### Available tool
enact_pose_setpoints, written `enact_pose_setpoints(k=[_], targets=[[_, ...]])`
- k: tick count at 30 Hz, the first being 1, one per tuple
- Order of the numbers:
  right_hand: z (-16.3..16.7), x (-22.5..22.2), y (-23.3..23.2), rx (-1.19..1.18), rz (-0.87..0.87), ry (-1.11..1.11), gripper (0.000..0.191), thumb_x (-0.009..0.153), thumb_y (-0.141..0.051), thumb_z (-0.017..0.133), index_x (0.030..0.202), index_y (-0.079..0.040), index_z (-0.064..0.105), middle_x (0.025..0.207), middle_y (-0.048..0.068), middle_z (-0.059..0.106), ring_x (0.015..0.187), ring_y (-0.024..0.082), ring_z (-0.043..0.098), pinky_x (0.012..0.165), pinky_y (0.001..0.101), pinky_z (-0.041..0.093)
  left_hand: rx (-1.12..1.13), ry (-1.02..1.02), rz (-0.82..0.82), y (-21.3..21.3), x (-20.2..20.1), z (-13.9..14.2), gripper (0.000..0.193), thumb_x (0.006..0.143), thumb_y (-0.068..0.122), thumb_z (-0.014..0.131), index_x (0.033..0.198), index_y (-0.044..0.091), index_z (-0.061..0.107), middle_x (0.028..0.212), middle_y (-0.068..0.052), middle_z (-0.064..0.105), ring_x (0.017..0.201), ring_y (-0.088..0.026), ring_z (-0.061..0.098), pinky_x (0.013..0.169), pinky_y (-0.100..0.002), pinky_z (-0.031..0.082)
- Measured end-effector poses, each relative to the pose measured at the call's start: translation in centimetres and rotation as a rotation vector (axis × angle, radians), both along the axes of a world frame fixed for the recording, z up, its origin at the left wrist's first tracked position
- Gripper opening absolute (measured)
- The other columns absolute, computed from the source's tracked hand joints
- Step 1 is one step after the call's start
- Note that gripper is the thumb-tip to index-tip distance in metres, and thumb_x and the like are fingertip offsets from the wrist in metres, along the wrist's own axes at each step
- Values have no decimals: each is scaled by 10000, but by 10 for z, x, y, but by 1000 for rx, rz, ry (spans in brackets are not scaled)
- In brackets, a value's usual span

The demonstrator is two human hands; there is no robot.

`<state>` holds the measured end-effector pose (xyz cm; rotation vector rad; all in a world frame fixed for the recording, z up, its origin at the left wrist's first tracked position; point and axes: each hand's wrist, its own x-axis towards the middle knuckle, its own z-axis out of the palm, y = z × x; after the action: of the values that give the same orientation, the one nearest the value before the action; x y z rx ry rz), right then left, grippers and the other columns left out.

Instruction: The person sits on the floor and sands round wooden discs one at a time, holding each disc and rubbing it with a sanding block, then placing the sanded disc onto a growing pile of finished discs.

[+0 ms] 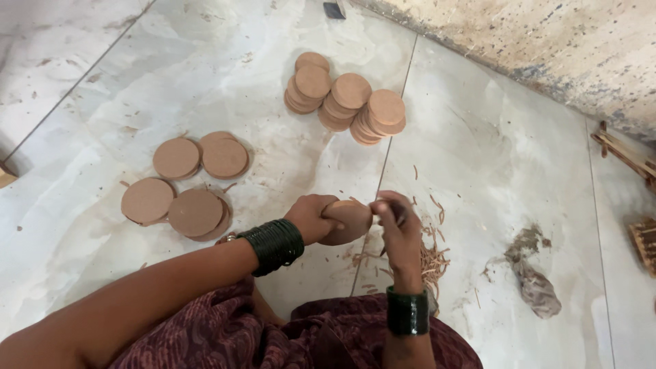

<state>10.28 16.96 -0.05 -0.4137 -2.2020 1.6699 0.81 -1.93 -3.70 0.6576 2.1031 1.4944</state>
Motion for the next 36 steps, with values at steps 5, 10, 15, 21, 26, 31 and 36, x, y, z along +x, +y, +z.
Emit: enact_pose_setpoints(k=[5, 10, 15, 21, 26, 31, 36], targets=[[-16, 0, -46, 397, -63, 227, 265, 1041, -219, 534, 1186, -18, 629, 1010, 72, 699, 919, 168, 666, 784, 318, 536, -89, 77, 54, 1, 10, 0, 214, 818, 185, 750, 1013, 100, 740, 913, -180, 752, 881, -372, 723, 782, -444, 571], [-53, -14, -45, 236, -93, 41, 427, 1105, -366, 391, 889, -55, 590, 733, 40, 559, 671, 191, 531, 621, 334, 452, -3, 310, 12, 0, 24, -4, 174, 826, 27, 661, 996, 62, 679, 914, -200, 731, 913, -404, 695, 771, -474, 546], [-44, -35, -3, -714, 321, -84, 662, 1180, -603, 317, 834, -88, 546, 707, 11, 491, 655, 161, 470, 593, 306, 405, 47, 330, -65, -4, 15, 0, 166, 834, 16, 668, 992, 63, 679, 932, -186, 736, 906, -389, 695, 752, -463, 537], [-39, -21, -24, -448, -4, 92, 615, 989, -616, 300, 1056, -96, 621, 936, 26, 654, 844, 96, 634, 768, 242, 530, 135, 40, 202, 1, 6, 6, 230, 848, 103, 733, 1062, 67, 658, 908, -186, 709, 856, -338, 705, 768, -413, 555], [-63, -18, -38, -330, -180, 91, 607, 1112, -597, 350, 979, -61, 602, 749, 45, 497, 592, 139, 412, 479, 288, 323, 155, 140, 67, 4, 15, 4, 220, 841, 78, 746, 1030, 52, 637, 916, -191, 704, 875, -341, 688, 774, -409, 540], [-37, -33, -8, -994, 147, -34, 597, 1098, -600, 384, 860, -83, 564, 775, 50, 588, 711, 181, 591, 615, 308, 490, 246, 81, 4, -3, 12, 7, 240, 845, 75, 741, 1068, 66, 651, 926, -142, 724, 859, -250, 692, 787, -385, 557], [-19, -21, -30, -980, -71, -7, 578, 950, -610, 328, 959, -88, 575, 889, 96, 664, 803, 215, 682, 710, 324, 572, 157, -255, 179, -1, 4, 7, 203, 894, 109, 708, 1085, 71, 649, 865, -110, 699, 764, -199, 627, 705, -418, 546]])
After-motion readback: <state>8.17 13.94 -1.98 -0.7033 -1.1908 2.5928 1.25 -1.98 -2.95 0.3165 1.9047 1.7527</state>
